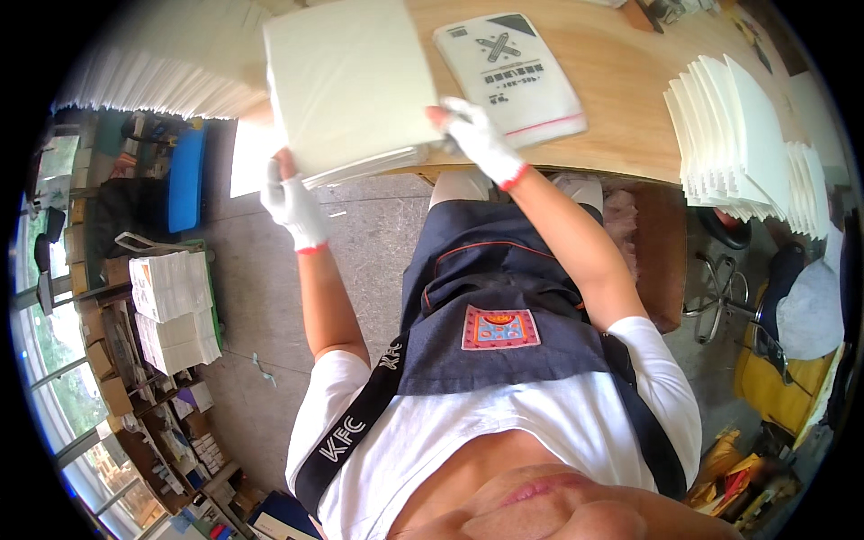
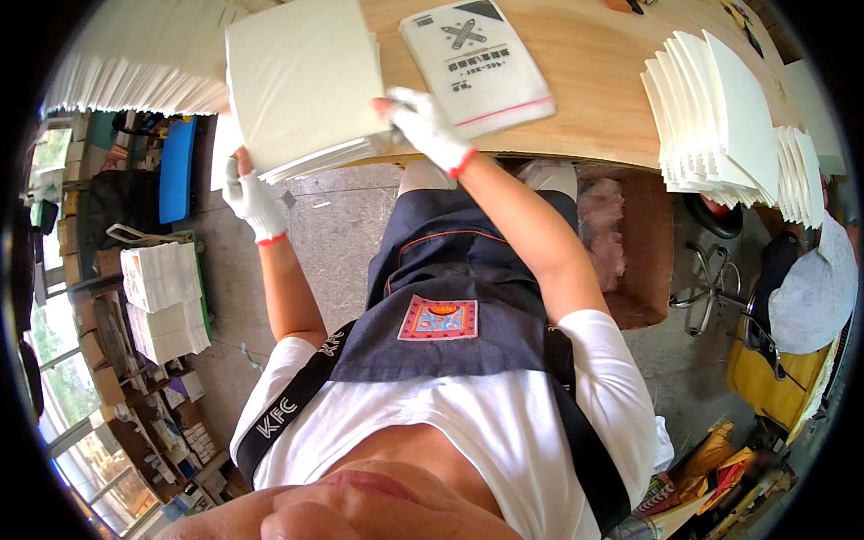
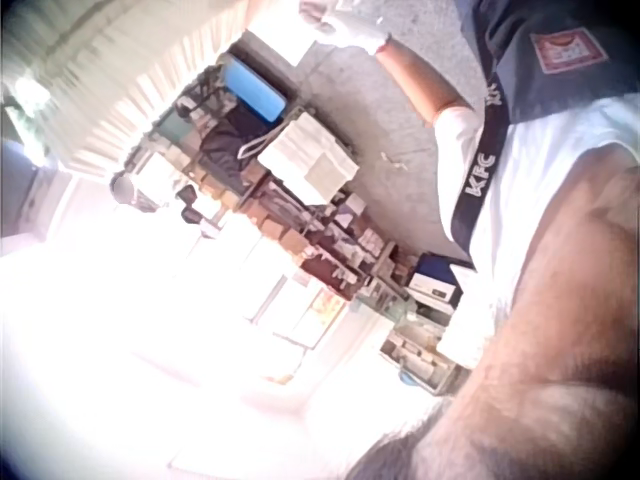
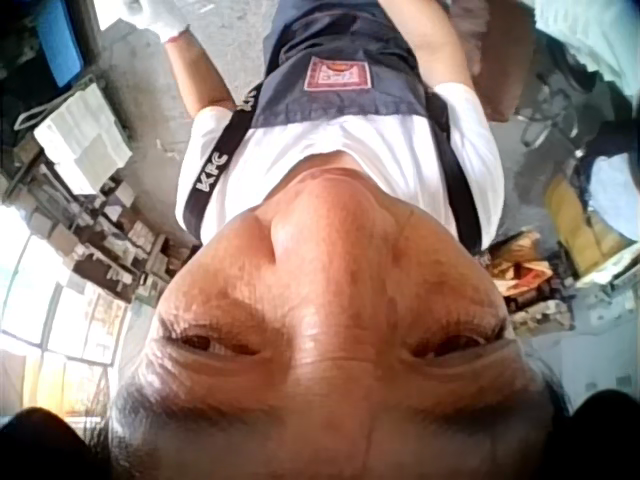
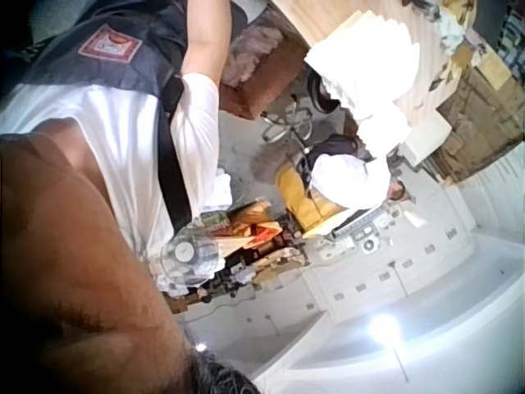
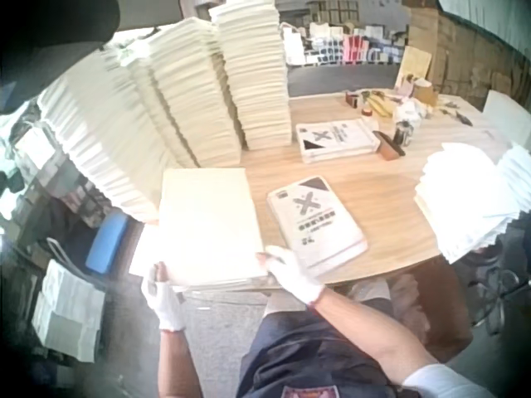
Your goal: The person inserts white paper sheets into printed book covers one by one. They pick a cover from a stack, place a sheet inside, and set the assembled unit aside. The process is repeated continuously with a steady rhythm.
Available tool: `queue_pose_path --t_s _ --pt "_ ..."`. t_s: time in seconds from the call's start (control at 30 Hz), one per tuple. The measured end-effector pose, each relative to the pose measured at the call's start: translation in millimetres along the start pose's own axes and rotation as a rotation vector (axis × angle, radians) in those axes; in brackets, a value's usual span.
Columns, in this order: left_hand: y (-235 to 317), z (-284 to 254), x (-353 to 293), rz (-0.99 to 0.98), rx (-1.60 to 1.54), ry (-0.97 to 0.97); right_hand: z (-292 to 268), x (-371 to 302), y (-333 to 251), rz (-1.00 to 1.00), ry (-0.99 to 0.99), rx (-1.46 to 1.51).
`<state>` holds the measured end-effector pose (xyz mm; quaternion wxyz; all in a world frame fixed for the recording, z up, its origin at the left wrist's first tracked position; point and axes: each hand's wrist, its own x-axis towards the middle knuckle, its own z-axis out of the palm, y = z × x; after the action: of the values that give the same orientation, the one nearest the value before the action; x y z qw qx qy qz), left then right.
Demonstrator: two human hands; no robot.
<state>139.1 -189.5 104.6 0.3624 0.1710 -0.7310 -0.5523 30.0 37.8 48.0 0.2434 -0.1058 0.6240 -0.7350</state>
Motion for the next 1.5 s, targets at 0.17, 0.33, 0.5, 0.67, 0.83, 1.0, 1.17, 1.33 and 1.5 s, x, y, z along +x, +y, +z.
queue_pose_path --t_s 0.17,0.33,0.5,0.67,0.83,1.0,1.17,1.33,1.5 --pt "-58.8 -29.1 21.2 -0.154 0.307 -0.077 27.9 14.1 -7.2 0.057 -0.044 -0.402" --pt "-169.2 -50.7 -7.2 -0.295 -0.168 0.187 -29.7 -39.1 -25.2 -0.033 -0.006 0.096" --pt "-200.2 -36.5 -86.3 -0.606 -0.192 0.36 -153.0 -151.1 -61.8 -0.19 0.666 0.092" --pt "-203.0 -1.9 -120.0 -0.476 -0.055 0.04 -276.8 -233.5 -115.5 -0.131 1.085 0.26" --pt "-162.3 48.7 -120.0 -0.173 0.03 -0.271 -317.9 -238.2 -132.4 -0.02 1.061 0.217" --pt "-118.8 75.6 -122.6 0.129 0.16 -0.499 -312.0 -227.5 -142.4 -0.019 1.101 0.291" --pt "-86.3 124.7 -109.2 0.391 0.274 -0.715 -367.9 -227.1 -132.3 -0.296 1.047 0.814" --pt "-48.4 202.4 -86.0 0.535 0.535 -0.789 -391.7 -232.2 -150.0 -0.339 0.905 0.697" --pt "-41.9 239.0 -69.2 0.446 1.03 -0.933 -371.7 -249.6 -160.8 -0.37 0.704 0.827"
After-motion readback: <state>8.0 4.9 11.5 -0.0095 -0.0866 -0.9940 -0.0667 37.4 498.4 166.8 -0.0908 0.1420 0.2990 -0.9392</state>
